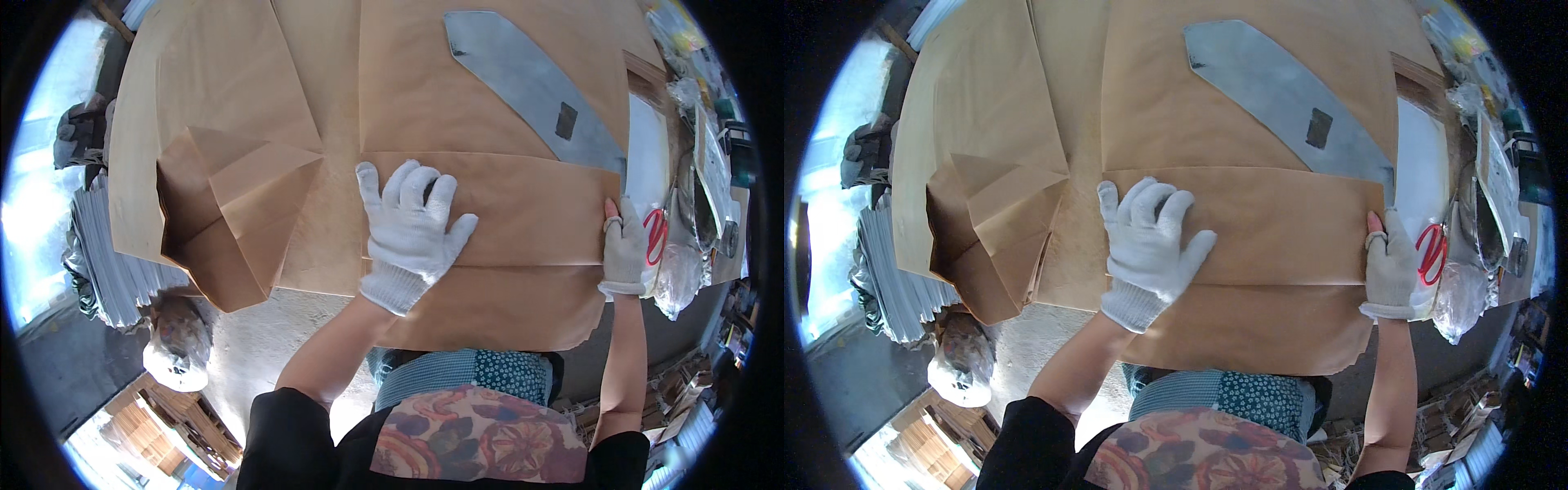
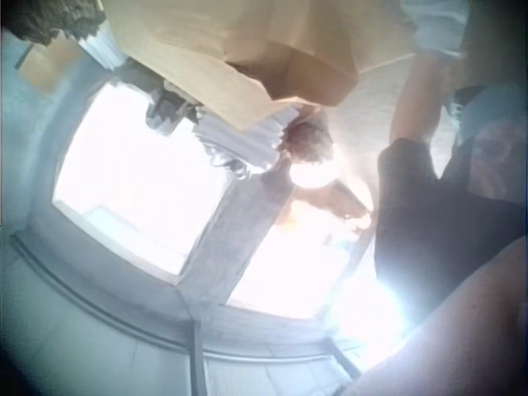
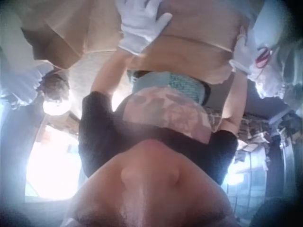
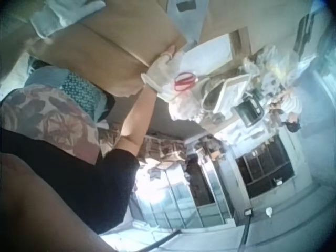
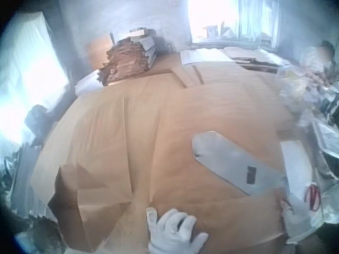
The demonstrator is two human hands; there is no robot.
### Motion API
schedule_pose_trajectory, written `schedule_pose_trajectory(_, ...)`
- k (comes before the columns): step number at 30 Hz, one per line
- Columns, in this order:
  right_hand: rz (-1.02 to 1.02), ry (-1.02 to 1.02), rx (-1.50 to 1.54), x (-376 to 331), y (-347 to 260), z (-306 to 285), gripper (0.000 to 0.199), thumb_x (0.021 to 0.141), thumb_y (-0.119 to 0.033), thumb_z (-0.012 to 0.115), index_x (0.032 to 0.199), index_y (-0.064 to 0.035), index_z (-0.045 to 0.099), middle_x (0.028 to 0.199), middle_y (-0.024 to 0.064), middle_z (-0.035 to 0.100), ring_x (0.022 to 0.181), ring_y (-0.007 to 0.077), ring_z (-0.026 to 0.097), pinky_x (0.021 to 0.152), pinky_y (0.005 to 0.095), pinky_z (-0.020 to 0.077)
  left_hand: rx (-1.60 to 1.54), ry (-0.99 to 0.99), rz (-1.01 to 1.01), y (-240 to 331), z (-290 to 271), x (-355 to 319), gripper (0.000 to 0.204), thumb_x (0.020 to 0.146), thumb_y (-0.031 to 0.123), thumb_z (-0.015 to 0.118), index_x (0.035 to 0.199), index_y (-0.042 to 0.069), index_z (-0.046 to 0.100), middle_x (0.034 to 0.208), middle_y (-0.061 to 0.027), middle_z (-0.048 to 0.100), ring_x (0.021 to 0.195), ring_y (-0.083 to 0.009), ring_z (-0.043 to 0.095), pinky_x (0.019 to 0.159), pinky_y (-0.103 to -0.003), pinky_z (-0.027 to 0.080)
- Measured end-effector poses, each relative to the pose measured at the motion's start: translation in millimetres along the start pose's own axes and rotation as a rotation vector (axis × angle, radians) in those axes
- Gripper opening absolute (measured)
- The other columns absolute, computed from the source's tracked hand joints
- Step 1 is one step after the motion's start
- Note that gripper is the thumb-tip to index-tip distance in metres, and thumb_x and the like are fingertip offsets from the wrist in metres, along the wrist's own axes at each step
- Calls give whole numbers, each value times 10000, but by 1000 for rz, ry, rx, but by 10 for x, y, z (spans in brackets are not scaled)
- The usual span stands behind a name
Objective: The person cuts a stack of brown paper sheets with scissors, then folds the sheets into a rectangular shape using a metal template. The person handles the paper and template repeatedly to form creases.
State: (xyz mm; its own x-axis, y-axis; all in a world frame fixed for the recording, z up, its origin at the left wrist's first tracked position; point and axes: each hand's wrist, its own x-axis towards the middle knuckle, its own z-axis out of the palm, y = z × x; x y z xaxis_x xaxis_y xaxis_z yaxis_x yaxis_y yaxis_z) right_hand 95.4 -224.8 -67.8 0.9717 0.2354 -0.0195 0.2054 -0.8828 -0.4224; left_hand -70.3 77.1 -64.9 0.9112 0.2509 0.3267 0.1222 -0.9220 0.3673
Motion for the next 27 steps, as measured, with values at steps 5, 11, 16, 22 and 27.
schedule_pose_trajectory(5,-534,299,-473,-127,-1004,125,511,873,-160,745,1361,-115,599,1255,88,648,1250,339,600,1083,471,478,130,-119,-78,121,-11,183,371,797,291,824,1056,107,633,1175,-109,585,1160,-354,548,1089,-635,326)
schedule_pose_trajectory(11,-626,167,145,-231,-1391,595,470,806,-133,769,1259,-103,651,1317,111,622,1332,347,542,1142,495,419,-7,103,47,-127,56,252,201,810,164,762,948,98,632,960,-96,594,929,-350,568,901,-531,454)
schedule_pose_trajectory(16,-496,318,-69,51,-287,90,447,814,-134,756,1244,-82,646,1329,144,612,1325,375,542,1114,505,426,-28,198,128,-240,-13,225,167,802,63,737,933,84,635,969,-94,614,905,-358,590,823,-521,465)
schedule_pose_trajectory(22,-680,364,-150,121,-128,-140,379,809,-153,766,1163,-83,652,1358,146,606,1328,379,545,1065,505,465,4,101,282,92,-91,506,457,859,80,667,1316,64,664,1161,-110,687,1070,-338,620,945,-516,463)
schedule_pose_trajectory(27,-649,385,23,-140,-782,-768,170,795,-182,795,942,-127,732,1270,76,668,1296,351,581,1064,487,481,-71,-22,298,607,-744,483,398,847,77,704,1244,88,686,1161,-73,675,1079,-320,611,970,-488,433)
